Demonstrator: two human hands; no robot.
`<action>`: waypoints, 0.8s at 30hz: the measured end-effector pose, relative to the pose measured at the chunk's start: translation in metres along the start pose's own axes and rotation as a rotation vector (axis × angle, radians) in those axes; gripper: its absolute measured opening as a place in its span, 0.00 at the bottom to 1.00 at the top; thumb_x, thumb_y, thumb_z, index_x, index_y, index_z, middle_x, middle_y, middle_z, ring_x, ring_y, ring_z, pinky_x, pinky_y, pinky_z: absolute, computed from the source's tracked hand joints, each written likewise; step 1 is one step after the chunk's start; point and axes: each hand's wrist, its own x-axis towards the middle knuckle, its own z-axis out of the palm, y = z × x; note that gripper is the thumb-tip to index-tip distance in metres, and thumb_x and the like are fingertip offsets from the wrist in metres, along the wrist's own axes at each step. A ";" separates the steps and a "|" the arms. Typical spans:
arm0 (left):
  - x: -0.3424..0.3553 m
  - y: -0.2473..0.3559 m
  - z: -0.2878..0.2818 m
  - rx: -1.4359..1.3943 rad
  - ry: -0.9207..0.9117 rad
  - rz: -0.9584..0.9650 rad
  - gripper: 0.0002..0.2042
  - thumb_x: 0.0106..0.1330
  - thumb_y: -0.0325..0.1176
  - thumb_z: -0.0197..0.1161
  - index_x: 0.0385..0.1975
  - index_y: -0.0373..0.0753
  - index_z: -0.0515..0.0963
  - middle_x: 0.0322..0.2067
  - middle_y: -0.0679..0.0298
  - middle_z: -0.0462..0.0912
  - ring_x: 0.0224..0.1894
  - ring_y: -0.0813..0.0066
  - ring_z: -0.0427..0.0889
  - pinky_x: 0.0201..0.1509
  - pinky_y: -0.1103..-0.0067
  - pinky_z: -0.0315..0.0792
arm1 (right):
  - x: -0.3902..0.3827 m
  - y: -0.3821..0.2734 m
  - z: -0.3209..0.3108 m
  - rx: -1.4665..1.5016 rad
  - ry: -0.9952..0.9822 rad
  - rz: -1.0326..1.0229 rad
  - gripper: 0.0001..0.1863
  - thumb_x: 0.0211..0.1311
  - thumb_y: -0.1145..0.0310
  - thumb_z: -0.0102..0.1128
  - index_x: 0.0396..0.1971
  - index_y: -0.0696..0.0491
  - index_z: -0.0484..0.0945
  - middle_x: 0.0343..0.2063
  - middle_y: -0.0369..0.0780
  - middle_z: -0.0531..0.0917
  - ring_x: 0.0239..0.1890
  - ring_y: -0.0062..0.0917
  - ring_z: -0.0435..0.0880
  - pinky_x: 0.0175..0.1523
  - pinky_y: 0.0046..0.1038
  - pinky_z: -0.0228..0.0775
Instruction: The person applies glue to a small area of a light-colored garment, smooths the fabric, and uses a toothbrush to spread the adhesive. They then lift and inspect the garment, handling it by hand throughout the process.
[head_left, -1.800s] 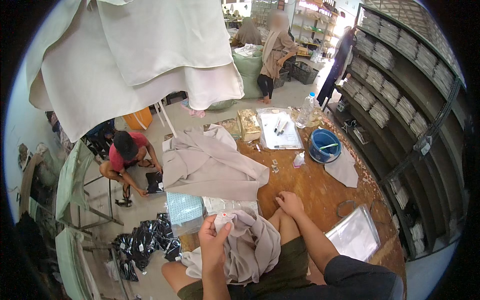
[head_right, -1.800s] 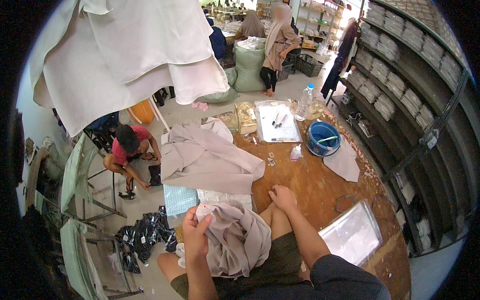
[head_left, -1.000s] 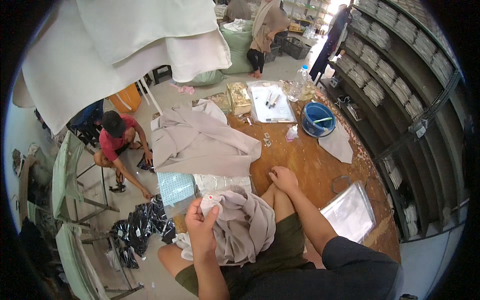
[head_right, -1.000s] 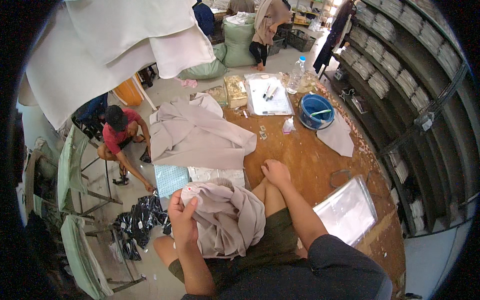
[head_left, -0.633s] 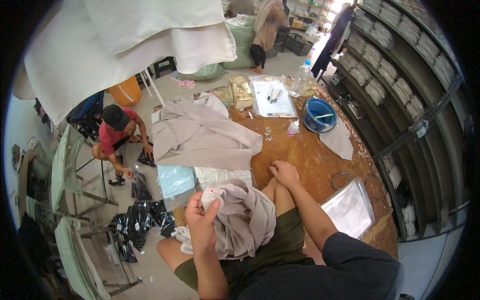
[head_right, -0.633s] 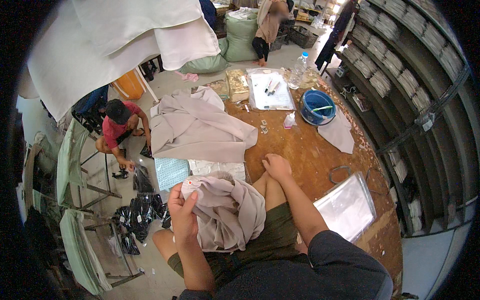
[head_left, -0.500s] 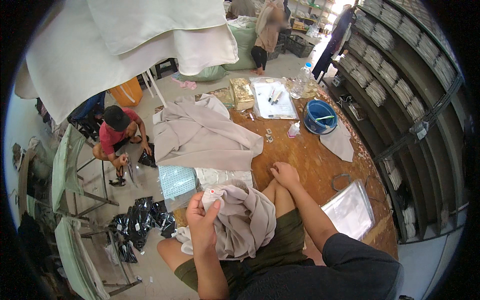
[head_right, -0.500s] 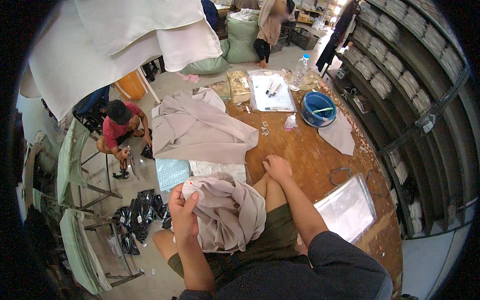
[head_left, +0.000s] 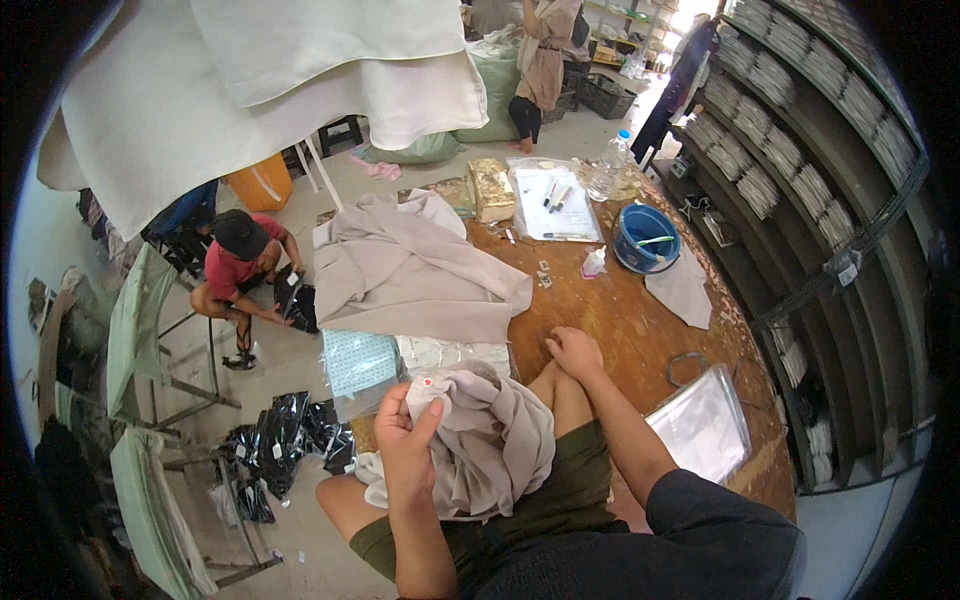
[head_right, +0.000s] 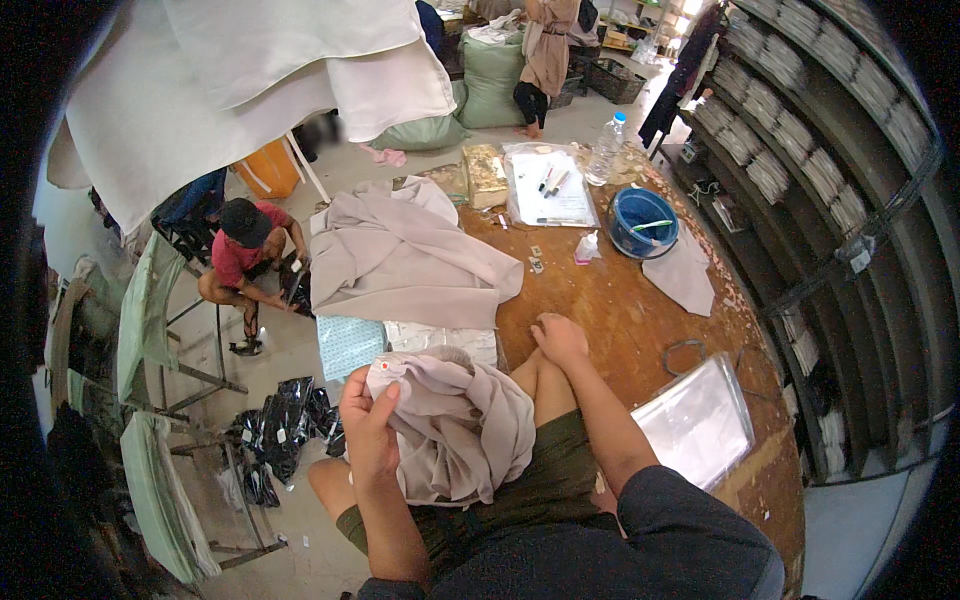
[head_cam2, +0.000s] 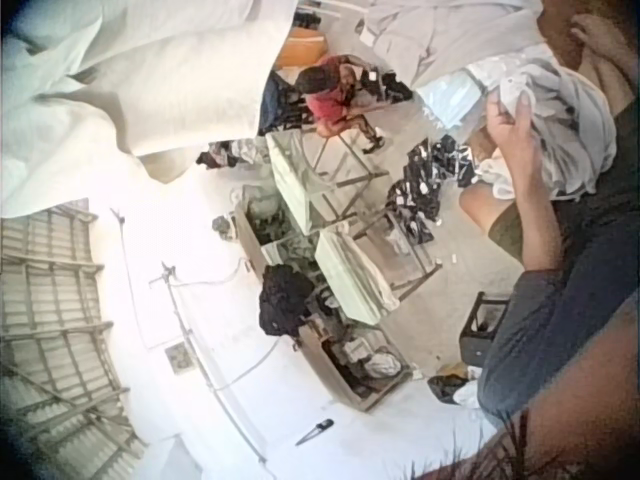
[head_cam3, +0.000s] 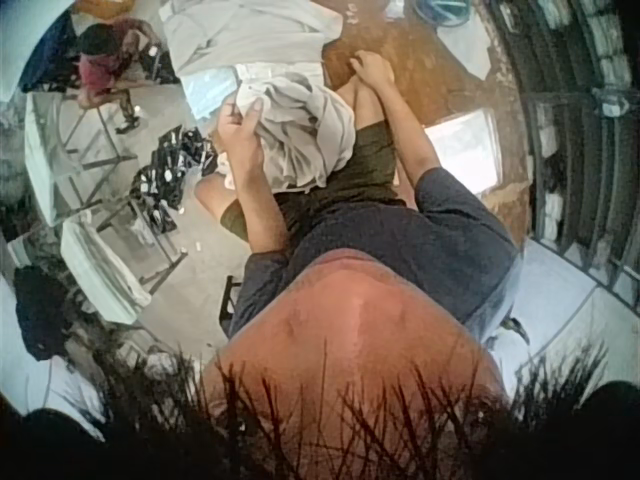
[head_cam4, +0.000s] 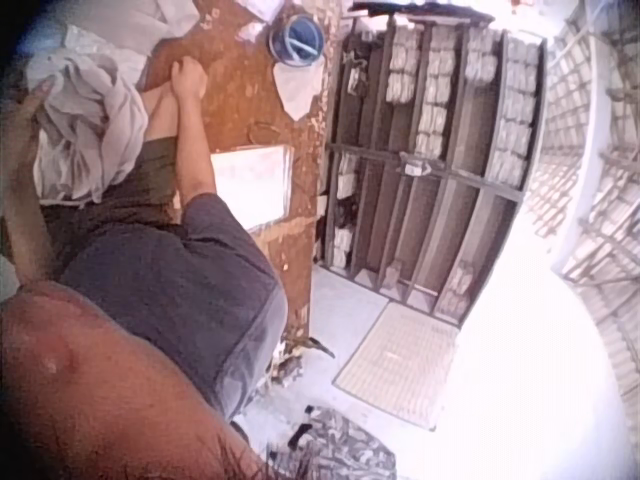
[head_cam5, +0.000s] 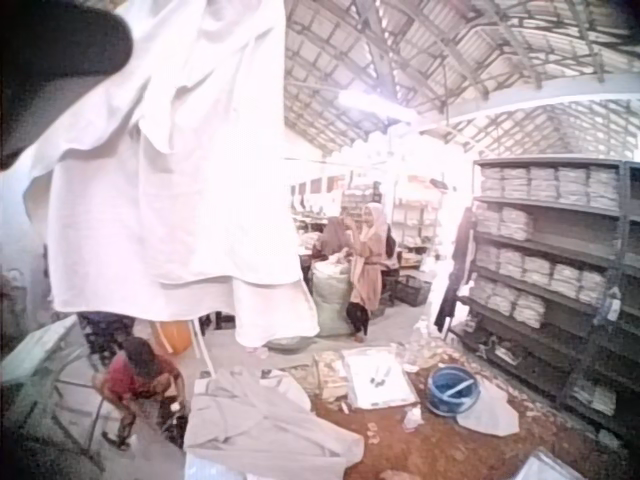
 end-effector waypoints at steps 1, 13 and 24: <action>0.000 0.001 0.000 0.003 0.003 -0.002 0.16 0.59 0.19 0.64 0.47 0.31 0.72 0.42 0.59 0.82 0.43 0.78 0.80 0.51 0.81 0.72 | 0.000 0.000 0.000 0.003 -0.004 0.005 0.15 0.61 0.58 0.54 0.37 0.54 0.79 0.41 0.45 0.82 0.46 0.41 0.80 0.50 0.41 0.72; 0.004 0.022 -0.007 0.060 0.130 0.101 0.15 0.60 0.19 0.62 0.47 0.31 0.72 0.41 0.60 0.81 0.41 0.76 0.81 0.49 0.79 0.74 | 0.007 -0.014 -0.001 0.157 0.157 -0.231 0.13 0.60 0.63 0.58 0.38 0.56 0.80 0.36 0.46 0.83 0.41 0.41 0.82 0.47 0.38 0.73; 0.009 0.027 0.000 0.057 0.162 0.173 0.13 0.62 0.21 0.63 0.46 0.30 0.72 0.42 0.60 0.81 0.41 0.80 0.79 0.47 0.83 0.72 | -0.031 -0.201 -0.098 0.653 0.266 -0.746 0.11 0.51 0.77 0.67 0.37 0.57 0.81 0.33 0.41 0.84 0.38 0.33 0.82 0.44 0.30 0.72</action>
